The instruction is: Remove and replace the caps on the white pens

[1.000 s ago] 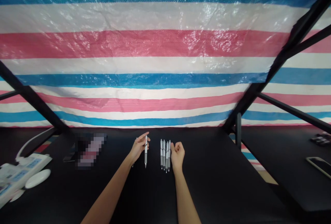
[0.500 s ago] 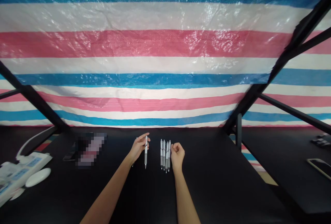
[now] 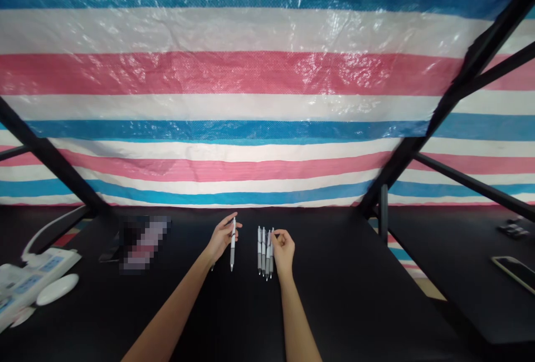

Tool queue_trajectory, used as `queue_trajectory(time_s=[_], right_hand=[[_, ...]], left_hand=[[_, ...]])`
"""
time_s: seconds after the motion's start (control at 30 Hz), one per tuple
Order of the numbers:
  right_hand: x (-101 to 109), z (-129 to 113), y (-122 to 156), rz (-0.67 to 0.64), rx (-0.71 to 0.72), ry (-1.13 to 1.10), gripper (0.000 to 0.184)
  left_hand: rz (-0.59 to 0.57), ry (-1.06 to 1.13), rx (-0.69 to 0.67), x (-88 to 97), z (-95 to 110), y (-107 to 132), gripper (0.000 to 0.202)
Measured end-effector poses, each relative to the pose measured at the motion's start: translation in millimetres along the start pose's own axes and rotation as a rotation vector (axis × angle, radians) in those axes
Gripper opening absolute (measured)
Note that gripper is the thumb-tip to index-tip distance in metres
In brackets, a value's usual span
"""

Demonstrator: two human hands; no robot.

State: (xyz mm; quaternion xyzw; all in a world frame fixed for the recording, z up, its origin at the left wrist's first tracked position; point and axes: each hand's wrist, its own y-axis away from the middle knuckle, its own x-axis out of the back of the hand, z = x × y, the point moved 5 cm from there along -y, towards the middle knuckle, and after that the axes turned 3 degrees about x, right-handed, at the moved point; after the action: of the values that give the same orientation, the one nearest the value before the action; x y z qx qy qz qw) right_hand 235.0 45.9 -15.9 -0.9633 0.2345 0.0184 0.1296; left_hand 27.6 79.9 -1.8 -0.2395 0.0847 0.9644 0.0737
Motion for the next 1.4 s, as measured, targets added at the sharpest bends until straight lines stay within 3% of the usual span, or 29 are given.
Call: queue_trajectory(time_s=[0.23,0.43,0.73,0.97,1.4], right_hand=[[-1.3,0.5,1.0,-0.013,-0.014,0.017,0.027],[-2.7,-2.4,0.8,-0.029,-0.004,0.032,0.027],[-3.6,-4.5,1.0,-0.037,0.006,0.027,0.028],[-3.7,-2.2,0.6,-0.042,0.004,0.04,0.027],[-3.6,0.0,0.3,-0.039,0.003,0.009,0.032]], left_hand=[[0.105,0.039,-0.085,8.6,24.8,-1.6,0.063],[0.211,-0.153,-0.177,32.3,46.6,3.8,0.062],[0.305,-0.61,-0.26,52.3,23.4,1.9,0.048],[0.335,-0.657,-0.336,57.2,20.7,0.0,0.032],[0.257,-0.813,-0.405,57.3,22.4,-3.5,0.02]])
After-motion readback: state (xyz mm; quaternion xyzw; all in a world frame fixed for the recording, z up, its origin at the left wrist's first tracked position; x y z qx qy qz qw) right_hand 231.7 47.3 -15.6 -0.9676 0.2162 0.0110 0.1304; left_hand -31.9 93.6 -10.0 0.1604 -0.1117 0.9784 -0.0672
